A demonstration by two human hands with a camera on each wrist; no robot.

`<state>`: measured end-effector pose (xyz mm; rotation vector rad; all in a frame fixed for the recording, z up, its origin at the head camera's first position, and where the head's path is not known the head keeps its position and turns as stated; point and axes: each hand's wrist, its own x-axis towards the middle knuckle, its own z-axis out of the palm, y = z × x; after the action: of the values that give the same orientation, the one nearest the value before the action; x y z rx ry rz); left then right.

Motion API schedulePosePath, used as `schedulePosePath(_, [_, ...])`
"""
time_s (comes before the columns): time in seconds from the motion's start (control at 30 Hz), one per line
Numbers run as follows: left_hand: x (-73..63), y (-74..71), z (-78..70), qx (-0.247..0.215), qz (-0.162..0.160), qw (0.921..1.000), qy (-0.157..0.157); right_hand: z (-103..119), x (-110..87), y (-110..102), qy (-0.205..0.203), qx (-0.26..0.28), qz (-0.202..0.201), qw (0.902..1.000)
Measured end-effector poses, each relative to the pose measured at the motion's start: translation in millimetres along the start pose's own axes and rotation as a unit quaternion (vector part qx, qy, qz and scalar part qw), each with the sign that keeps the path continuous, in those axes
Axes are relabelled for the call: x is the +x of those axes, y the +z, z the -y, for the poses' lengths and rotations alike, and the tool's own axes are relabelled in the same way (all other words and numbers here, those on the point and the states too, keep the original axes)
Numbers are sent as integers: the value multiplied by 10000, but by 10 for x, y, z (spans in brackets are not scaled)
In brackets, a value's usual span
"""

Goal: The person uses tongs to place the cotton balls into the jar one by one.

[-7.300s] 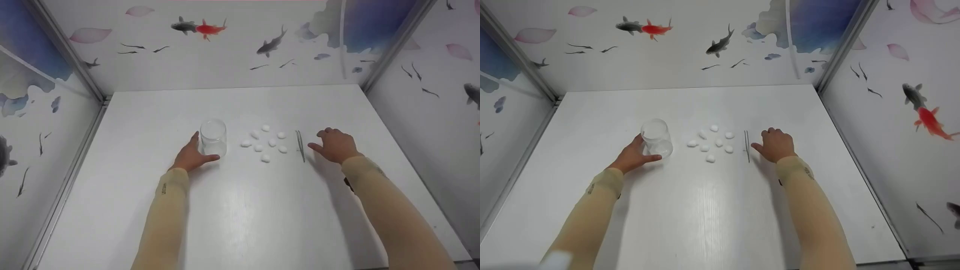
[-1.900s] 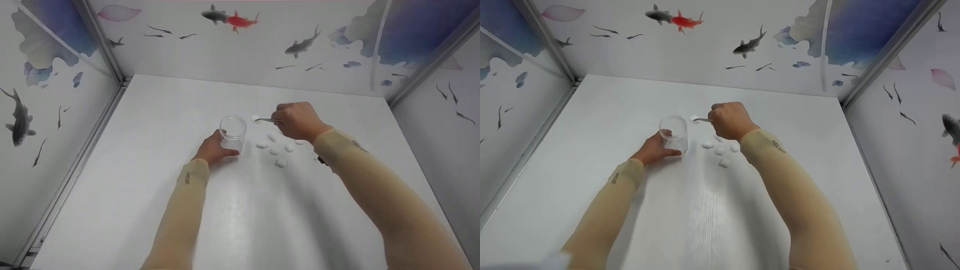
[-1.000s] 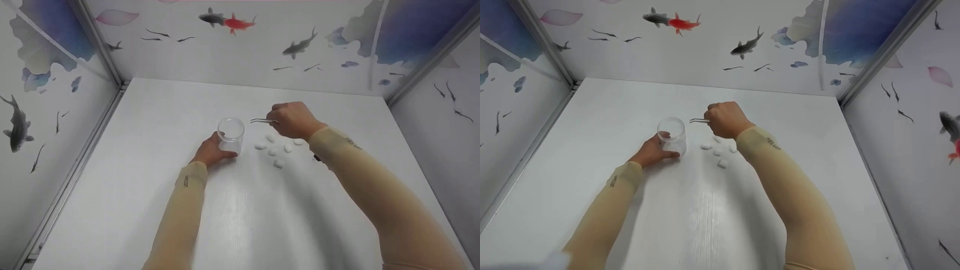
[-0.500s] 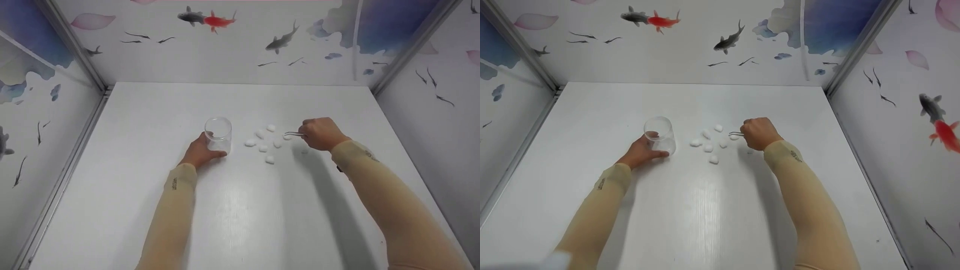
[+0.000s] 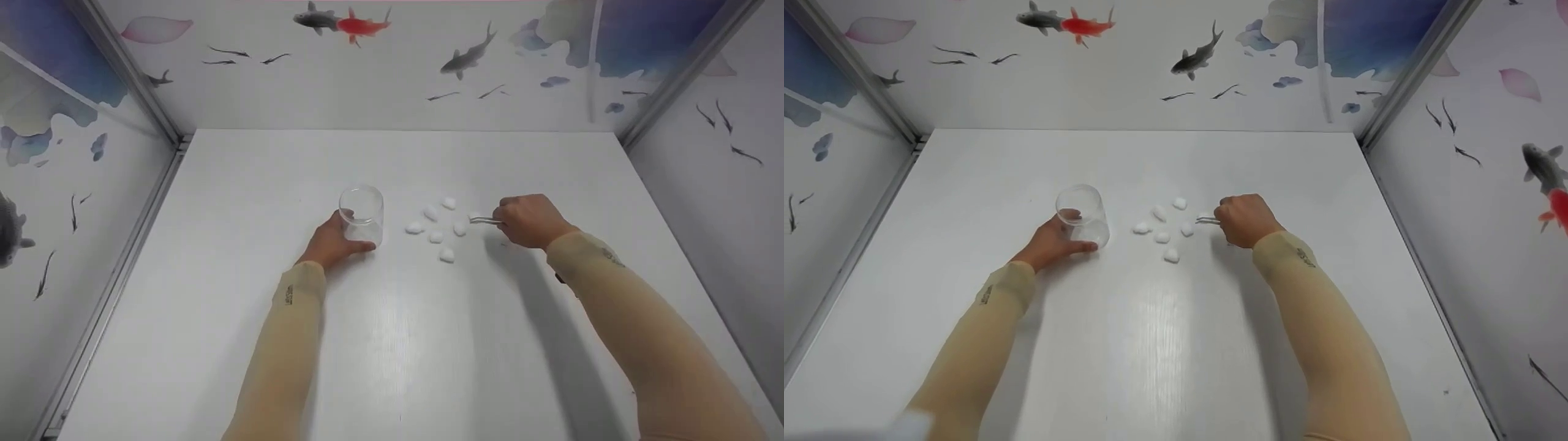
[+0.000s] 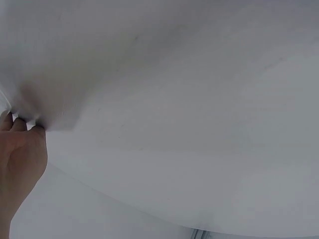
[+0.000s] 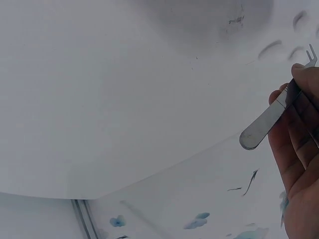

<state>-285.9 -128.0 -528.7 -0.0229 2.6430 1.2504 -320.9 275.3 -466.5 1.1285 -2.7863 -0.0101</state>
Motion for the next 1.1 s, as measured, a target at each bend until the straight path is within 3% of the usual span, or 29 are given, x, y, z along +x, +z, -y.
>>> schedulePosePath(0.5, [62, 0, -75, -28, -19, 9998, 200, 58, 22, 59, 270, 200, 216, 9992])
schedulePosePath(0.83, [53, 26, -59, -77, 33, 9998, 164, 59, -16, 113, 323, 428, 62, 9985])
schedulePosePath(1.1, [25, 4, 10, -2, 38, 10000, 34, 98, 32, 87, 192, 390, 188, 9989])
